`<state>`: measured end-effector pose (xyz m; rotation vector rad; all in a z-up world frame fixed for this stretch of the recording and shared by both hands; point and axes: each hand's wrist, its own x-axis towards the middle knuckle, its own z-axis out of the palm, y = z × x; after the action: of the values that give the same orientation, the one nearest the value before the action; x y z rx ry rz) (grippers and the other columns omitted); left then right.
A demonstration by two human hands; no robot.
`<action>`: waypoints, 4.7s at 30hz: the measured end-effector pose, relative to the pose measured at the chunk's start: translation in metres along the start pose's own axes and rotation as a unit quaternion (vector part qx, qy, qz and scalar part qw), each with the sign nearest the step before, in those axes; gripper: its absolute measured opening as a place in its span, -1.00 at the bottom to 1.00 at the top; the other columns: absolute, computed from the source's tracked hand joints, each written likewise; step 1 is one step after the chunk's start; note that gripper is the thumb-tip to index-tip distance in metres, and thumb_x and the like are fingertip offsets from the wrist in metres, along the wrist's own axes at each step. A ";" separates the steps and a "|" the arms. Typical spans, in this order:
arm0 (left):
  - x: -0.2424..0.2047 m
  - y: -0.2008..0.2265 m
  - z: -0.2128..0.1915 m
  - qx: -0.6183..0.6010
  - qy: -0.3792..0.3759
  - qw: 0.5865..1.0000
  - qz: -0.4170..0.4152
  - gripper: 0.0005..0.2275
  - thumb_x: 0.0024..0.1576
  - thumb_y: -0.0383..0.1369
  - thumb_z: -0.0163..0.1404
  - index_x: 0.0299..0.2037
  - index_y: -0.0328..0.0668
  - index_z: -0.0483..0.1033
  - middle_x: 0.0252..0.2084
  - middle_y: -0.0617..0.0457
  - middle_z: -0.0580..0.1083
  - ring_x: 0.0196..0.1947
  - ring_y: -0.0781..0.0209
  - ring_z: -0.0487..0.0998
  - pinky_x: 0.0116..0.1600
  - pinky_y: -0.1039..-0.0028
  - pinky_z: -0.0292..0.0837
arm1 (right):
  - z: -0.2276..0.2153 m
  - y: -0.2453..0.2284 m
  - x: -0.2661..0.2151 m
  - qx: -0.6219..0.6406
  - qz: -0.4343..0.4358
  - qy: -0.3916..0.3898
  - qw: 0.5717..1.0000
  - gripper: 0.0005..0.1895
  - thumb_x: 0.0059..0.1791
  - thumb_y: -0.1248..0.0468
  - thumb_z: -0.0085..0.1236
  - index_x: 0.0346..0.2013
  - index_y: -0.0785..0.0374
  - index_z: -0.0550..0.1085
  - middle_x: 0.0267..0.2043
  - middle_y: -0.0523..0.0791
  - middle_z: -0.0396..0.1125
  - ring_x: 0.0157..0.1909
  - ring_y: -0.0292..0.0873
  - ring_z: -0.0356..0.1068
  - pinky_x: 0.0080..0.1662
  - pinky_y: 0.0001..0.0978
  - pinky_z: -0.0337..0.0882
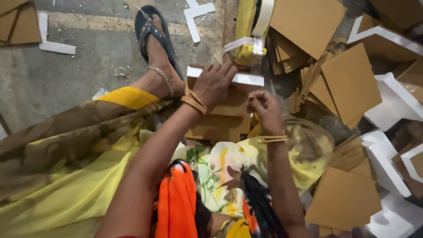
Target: The person sits on the floor and assembles small cardboard boxes by inserting white foam inserts into the base and folding the flaps. They use a tape dispenser to seal the boxes and place the finished items aside.
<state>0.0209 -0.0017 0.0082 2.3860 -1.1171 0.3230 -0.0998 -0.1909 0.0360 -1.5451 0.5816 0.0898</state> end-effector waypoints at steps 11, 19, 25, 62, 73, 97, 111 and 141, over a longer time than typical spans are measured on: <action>0.013 -0.005 -0.012 -0.028 -0.028 0.999 0.013 -0.66 -0.02 -0.40 0.05 0.00 -0.19 0.43 -0.12 -0.05 0.44 -0.08 0.01 0.47 0.06 0.23 0.33 | -0.007 0.067 0.054 0.012 0.096 0.059 0.994 -0.80 -0.01 0.40 0.16 -0.16 0.33 0.33 -0.37 -0.03 0.43 -0.44 -0.13 0.40 -0.37 -0.26 0.39; 0.007 -0.003 -0.014 -0.018 -0.033 0.999 0.027 -0.62 0.01 -0.40 0.03 0.07 -0.25 0.42 -0.07 -0.08 0.45 -0.07 0.00 0.46 0.07 0.25 0.34 | -0.018 0.059 0.057 -0.347 -0.095 0.125 0.925 -0.38 -0.14 0.36 0.34 0.17 0.30 0.30 -0.20 0.00 0.49 -0.15 -0.08 0.50 -0.10 -0.19 0.47; 0.001 -0.003 -0.010 -0.003 -0.022 0.999 0.038 -0.64 0.04 -0.39 -0.02 0.08 -0.23 0.41 -0.08 -0.03 0.45 -0.05 0.04 0.47 0.09 0.28 0.33 | -0.032 0.003 0.059 -0.135 -0.142 -0.100 0.975 -0.14 -0.09 0.44 0.21 0.47 0.25 0.08 0.22 0.01 0.36 0.20 -0.11 0.39 0.12 -0.25 0.44; -0.023 0.022 0.016 0.016 -0.016 0.990 0.140 -0.73 0.14 -0.35 -0.06 0.05 -0.07 0.44 -0.13 0.09 0.44 -0.05 0.17 0.46 0.16 0.34 0.28 | -0.081 0.074 0.063 -0.003 -0.021 0.030 0.999 -0.59 0.05 0.27 0.25 0.19 0.19 0.46 0.07 -0.13 0.44 0.08 -0.22 0.43 0.02 -0.39 0.42; -0.013 -0.003 -0.010 -0.035 -0.018 0.998 0.046 -0.75 0.09 -0.44 0.02 -0.02 -0.06 0.47 -0.13 0.02 0.48 -0.04 0.04 0.49 0.18 0.20 0.31 | -0.064 -0.003 -0.006 -0.416 -0.200 0.010 0.887 -0.29 -0.28 0.63 0.05 0.13 0.07 0.48 0.12 -0.07 0.42 0.21 0.03 0.41 0.26 -0.20 0.39; -0.016 -0.018 0.017 -0.221 -0.008 0.973 -0.067 -0.68 0.07 -0.47 0.08 0.05 -0.09 0.42 -0.10 -0.11 0.53 -0.13 -0.21 0.56 -0.06 0.10 0.49 | -0.010 -0.024 0.042 -0.082 -0.130 -0.033 0.988 -0.89 0.07 0.32 0.16 -0.12 0.26 0.50 -0.18 -0.16 0.46 -0.11 -0.30 0.46 -0.01 -0.48 0.47; 0.010 -0.026 0.052 -0.491 -0.098 0.851 -0.156 -0.42 0.06 -0.22 0.32 0.21 -0.33 0.34 0.16 -0.25 0.42 0.19 -0.22 0.44 0.23 0.15 0.34 | 0.001 0.088 0.059 0.035 0.039 -0.014 0.999 -0.78 0.03 0.37 0.15 -0.05 0.39 0.53 -0.23 -0.11 0.49 -0.31 -0.27 0.48 -0.26 -0.42 0.51; 0.002 -0.002 0.035 -0.219 -0.053 0.961 -0.161 -0.47 -0.09 -0.58 0.08 0.15 0.02 0.42 0.10 -0.11 0.53 -0.06 -0.22 0.56 -0.07 0.11 0.50 | 0.006 -0.035 0.092 -0.210 -0.148 0.013 0.966 -0.07 -0.19 0.50 0.31 0.44 0.26 0.14 0.01 -0.07 0.45 -0.12 -0.24 0.51 -0.09 -0.40 0.53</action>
<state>0.0240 -0.0204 -0.0212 2.1487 -0.7295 -0.1533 -0.0039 -0.2146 0.0296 -2.0330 0.3568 -0.0385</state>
